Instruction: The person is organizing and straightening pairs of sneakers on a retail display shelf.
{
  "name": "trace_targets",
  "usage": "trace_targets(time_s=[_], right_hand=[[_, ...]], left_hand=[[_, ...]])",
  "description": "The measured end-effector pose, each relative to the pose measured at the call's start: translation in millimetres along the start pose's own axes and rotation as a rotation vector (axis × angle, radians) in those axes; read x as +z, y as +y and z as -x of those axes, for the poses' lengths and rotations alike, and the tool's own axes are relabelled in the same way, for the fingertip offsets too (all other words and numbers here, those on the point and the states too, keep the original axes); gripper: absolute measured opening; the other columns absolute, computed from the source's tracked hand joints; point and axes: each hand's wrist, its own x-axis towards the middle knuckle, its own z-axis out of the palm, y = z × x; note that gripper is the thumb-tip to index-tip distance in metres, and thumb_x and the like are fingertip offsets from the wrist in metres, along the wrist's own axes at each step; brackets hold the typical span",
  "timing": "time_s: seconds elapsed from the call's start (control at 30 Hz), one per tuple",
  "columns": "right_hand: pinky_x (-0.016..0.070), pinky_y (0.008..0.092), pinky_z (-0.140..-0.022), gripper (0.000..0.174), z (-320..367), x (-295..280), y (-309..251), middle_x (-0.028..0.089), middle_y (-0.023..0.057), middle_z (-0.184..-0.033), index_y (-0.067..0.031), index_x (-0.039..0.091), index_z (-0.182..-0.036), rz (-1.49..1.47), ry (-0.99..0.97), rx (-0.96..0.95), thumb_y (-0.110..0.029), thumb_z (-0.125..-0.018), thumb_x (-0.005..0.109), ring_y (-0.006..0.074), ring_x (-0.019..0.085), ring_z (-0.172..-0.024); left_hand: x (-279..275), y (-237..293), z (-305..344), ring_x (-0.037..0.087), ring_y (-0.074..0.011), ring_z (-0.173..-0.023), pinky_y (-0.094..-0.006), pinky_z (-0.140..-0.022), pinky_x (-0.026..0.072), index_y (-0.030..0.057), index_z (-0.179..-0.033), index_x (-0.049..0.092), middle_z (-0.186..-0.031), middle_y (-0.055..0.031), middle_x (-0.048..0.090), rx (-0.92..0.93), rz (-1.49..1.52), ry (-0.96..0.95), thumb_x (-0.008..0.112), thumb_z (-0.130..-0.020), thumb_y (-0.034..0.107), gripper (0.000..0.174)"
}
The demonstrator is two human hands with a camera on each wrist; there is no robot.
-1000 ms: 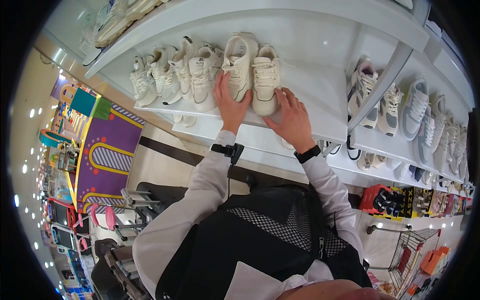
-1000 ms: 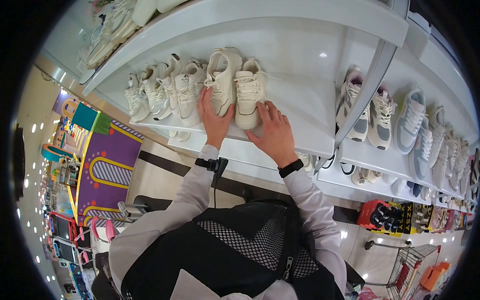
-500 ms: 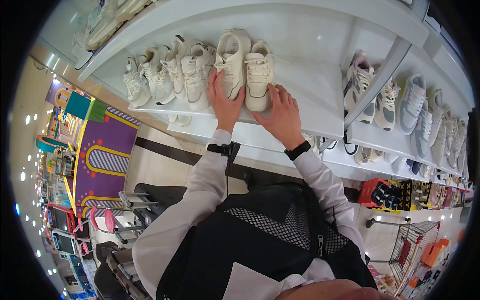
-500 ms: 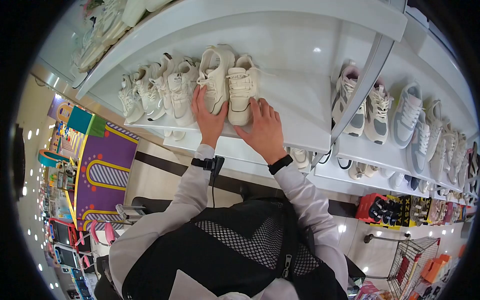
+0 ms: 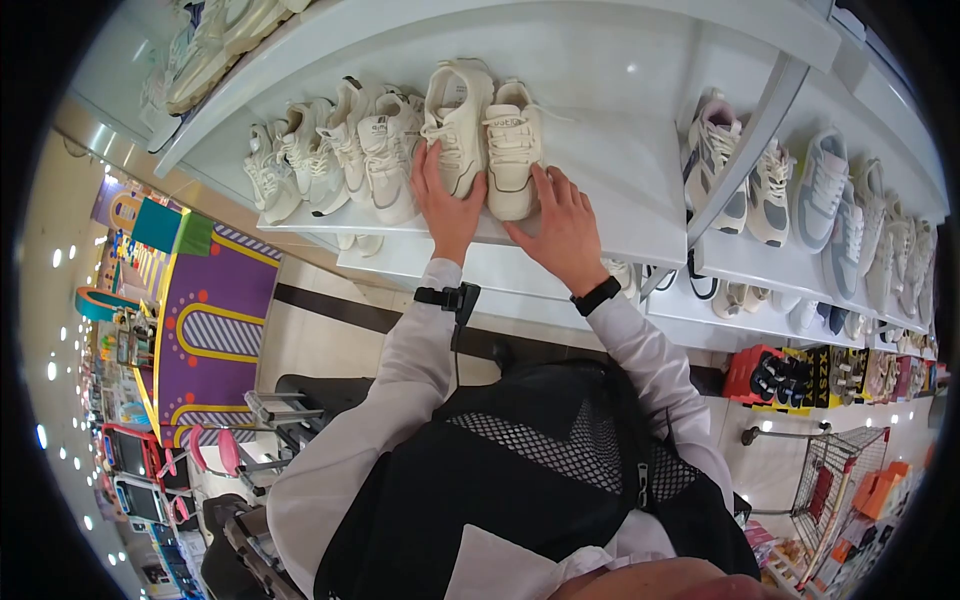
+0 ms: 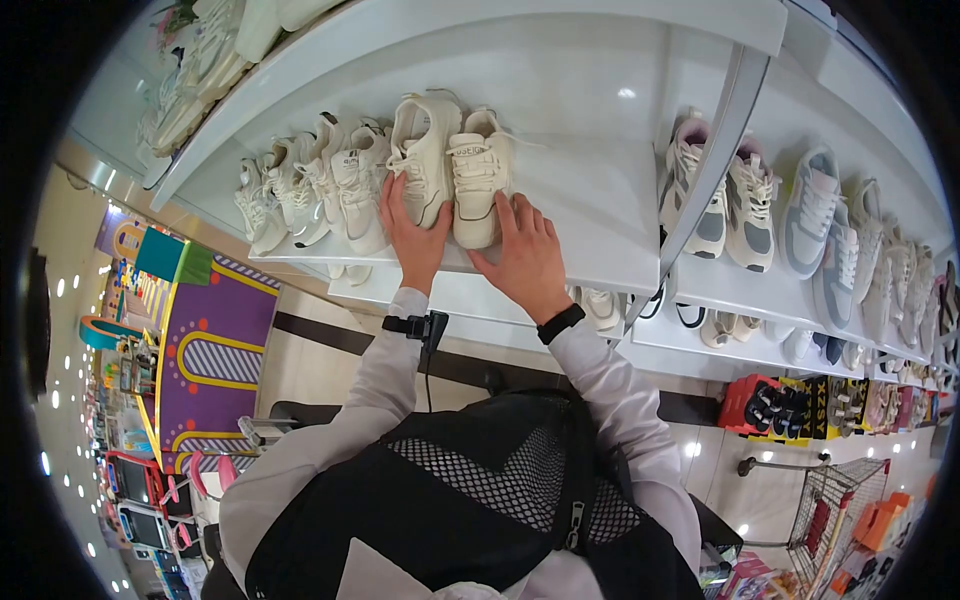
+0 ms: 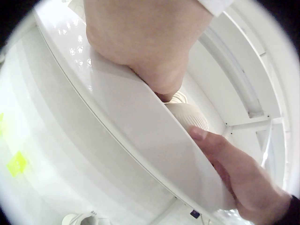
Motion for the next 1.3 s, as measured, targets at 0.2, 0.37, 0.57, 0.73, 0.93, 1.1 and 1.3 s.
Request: trace_targets(time_s=[0.2,0.37,0.57,0.73,0.93,1.1,1.3], right_hand=[[0.0524,0.0524,-0.114,0.097,2,-3,-1,0.061,0.0241,-0.155,-0.0044,0.050,-0.165,0.008,-0.010,0.003,-0.041,-0.086,0.094,0.0425,0.065,-0.136],[0.0521,0.0524,-0.115,0.098,1,-4,0,0.061,0.0237,-0.155,-0.0041,0.050,-0.165,0.005,-0.050,0.011,-0.041,-0.085,0.094,0.0427,0.063,-0.138],[0.0523,0.0525,-0.114,0.096,0,-6,-1,0.061,0.0235,-0.154,-0.0034,0.050,-0.164,-0.024,-0.054,0.019,-0.041,-0.086,0.093,0.0429,0.064,-0.135],[0.0516,0.0529,-0.114,0.098,6,3,8,0.059,0.0268,-0.155,-0.0030,0.049,-0.165,-0.042,-0.021,-0.002,-0.044,-0.086,0.091,0.0459,0.063,-0.133],[0.0501,0.0521,-0.119,0.093,8,-6,6,0.057,0.0266,-0.157,0.0003,0.050,-0.160,-0.105,0.081,0.002,-0.040,-0.087,0.089,0.0442,0.058,-0.144],[0.0510,0.0505,-0.120,0.073,14,-4,17,0.063,0.0223,-0.153,-0.0003,0.059,-0.151,-0.266,0.159,-0.160,-0.024,-0.088,0.085,0.0417,0.061,-0.143],[0.0614,0.0475,-0.100,0.050,44,-13,46,0.074,0.0148,-0.135,-0.0055,0.071,-0.139,-0.496,-0.026,-0.082,-0.015,-0.091,0.081,0.0392,0.074,-0.118]], left_hand=[[2,0,0,0.042,-0.0470,-0.157,-0.0595,-0.129,0.0349,0.0083,-0.164,0.050,-0.173,-0.0207,0.045,-0.005,0.040,0.022,0.091,-0.085,0.015,0.090],[1,2,0,0.041,-0.0465,-0.158,-0.0573,-0.132,0.0321,0.0047,-0.164,0.047,-0.171,-0.0220,0.045,0.000,0.059,0.024,0.092,-0.088,0.017,0.089],[-1,4,1,0.039,-0.0470,-0.159,-0.0576,-0.132,0.0299,0.0022,-0.166,0.045,-0.172,-0.0231,0.044,0.005,0.056,0.033,0.089,-0.090,0.017,0.089],[2,-14,10,0.041,-0.0476,-0.158,-0.0592,-0.131,0.0312,-0.0002,-0.164,0.048,-0.173,-0.0253,0.044,0.138,0.091,0.096,0.086,-0.092,0.018,0.084],[-15,43,62,0.049,-0.0449,-0.152,-0.0562,-0.128,0.0380,-0.0011,-0.159,0.050,-0.162,-0.0253,0.055,0.451,0.154,-0.075,0.082,-0.094,0.010,0.073],[-7,99,82,0.060,-0.0411,-0.142,-0.0533,-0.120,0.0481,0.0025,-0.148,0.059,-0.152,-0.0220,0.064,0.509,0.450,-0.282,0.082,-0.093,0.008,0.060],[9,144,57,0.066,-0.0397,-0.134,-0.0507,-0.114,0.0543,0.0020,-0.143,0.066,-0.147,-0.0211,0.067,0.554,0.638,-0.358,0.080,-0.096,0.011,0.050]])
